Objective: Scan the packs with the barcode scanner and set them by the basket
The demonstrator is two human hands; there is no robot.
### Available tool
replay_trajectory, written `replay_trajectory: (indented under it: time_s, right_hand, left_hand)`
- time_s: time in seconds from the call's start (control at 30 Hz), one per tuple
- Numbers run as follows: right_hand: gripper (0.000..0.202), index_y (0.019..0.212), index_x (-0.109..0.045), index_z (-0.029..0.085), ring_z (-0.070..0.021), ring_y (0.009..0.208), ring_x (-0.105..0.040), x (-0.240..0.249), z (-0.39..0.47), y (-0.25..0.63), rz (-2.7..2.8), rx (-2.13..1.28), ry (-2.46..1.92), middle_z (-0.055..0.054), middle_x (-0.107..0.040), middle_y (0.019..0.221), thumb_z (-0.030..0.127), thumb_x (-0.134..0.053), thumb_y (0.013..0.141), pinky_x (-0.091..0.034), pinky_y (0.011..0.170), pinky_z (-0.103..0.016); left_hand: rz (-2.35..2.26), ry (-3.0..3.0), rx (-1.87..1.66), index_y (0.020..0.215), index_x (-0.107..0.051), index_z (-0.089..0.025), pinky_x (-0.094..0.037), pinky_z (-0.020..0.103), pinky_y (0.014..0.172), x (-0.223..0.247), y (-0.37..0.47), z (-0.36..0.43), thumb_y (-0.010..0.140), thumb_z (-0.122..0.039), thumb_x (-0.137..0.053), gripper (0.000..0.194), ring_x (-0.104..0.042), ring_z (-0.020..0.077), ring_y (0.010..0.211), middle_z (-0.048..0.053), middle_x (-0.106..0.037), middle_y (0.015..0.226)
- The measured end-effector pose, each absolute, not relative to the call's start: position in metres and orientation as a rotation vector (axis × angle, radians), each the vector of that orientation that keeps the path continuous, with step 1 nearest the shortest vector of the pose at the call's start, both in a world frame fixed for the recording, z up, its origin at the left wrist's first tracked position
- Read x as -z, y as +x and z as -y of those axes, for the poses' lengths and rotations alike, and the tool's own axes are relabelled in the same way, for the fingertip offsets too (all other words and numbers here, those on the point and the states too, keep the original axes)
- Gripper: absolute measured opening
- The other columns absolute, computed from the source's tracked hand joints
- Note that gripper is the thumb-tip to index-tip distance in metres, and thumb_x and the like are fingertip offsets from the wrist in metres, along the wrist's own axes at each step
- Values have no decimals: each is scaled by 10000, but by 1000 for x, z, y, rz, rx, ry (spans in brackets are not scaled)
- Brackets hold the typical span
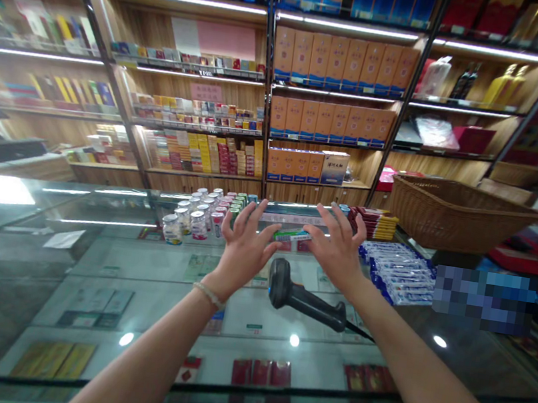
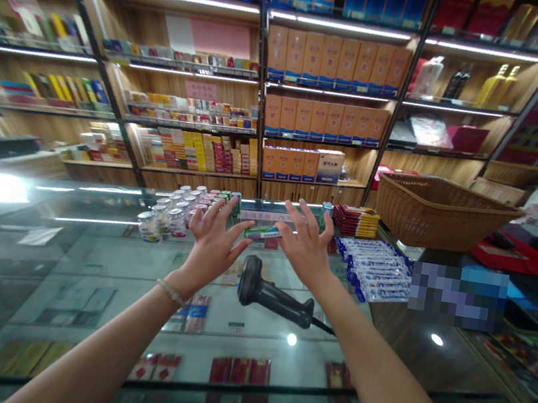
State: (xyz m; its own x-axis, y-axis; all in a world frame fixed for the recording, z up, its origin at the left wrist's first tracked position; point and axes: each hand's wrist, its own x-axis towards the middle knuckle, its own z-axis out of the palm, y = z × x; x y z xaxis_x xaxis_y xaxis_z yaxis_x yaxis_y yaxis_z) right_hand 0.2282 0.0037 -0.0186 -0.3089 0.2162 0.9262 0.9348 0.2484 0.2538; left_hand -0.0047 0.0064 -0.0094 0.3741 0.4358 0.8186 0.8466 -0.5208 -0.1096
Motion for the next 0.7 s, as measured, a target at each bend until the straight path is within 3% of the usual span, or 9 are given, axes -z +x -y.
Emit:
replay_trajectory:
  time_s: [0.17, 0.5, 0.7]
  right_hand:
    - [144, 1105, -698, 293, -267, 1489, -414, 20, 0, 227, 1740, 1046, -1107, -80, -615, 1494, 349, -675, 975, -92, 1271, -548]
    - [184, 1159, -718, 316, -296, 1520, -372, 19, 10, 227, 1867, 854, -1251, -73, -565, 1556, 353, -625, 1003, -75, 1258, -591]
    - [228, 1195, -729, 324, -318, 1532, -349, 5, 15, 221, 1941, 763, -1326, -72, -522, 1600, 312, -620, 995, -110, 1245, -625]
  left_hand:
    - [1096, -2122, 1051, 1215, -724, -297, -94, 612, 1260, 8, -8, -6, 917, -466, -719, 342, -351, 353, 1526, 133, -457, 1638]
    - [1115, -2126, 1057, 1083, -756, -342, -119, 634, 1247, 5, -7, -3, 891, -399, -760, 201, -371, 349, 1510, 62, -485, 1627]
    - [1084, -2129, 1050, 1056, -751, -313, -113, 626, 1247, 7, -11, -7, 876, -347, -775, 185, -407, 350, 1491, 74, -524, 1598]
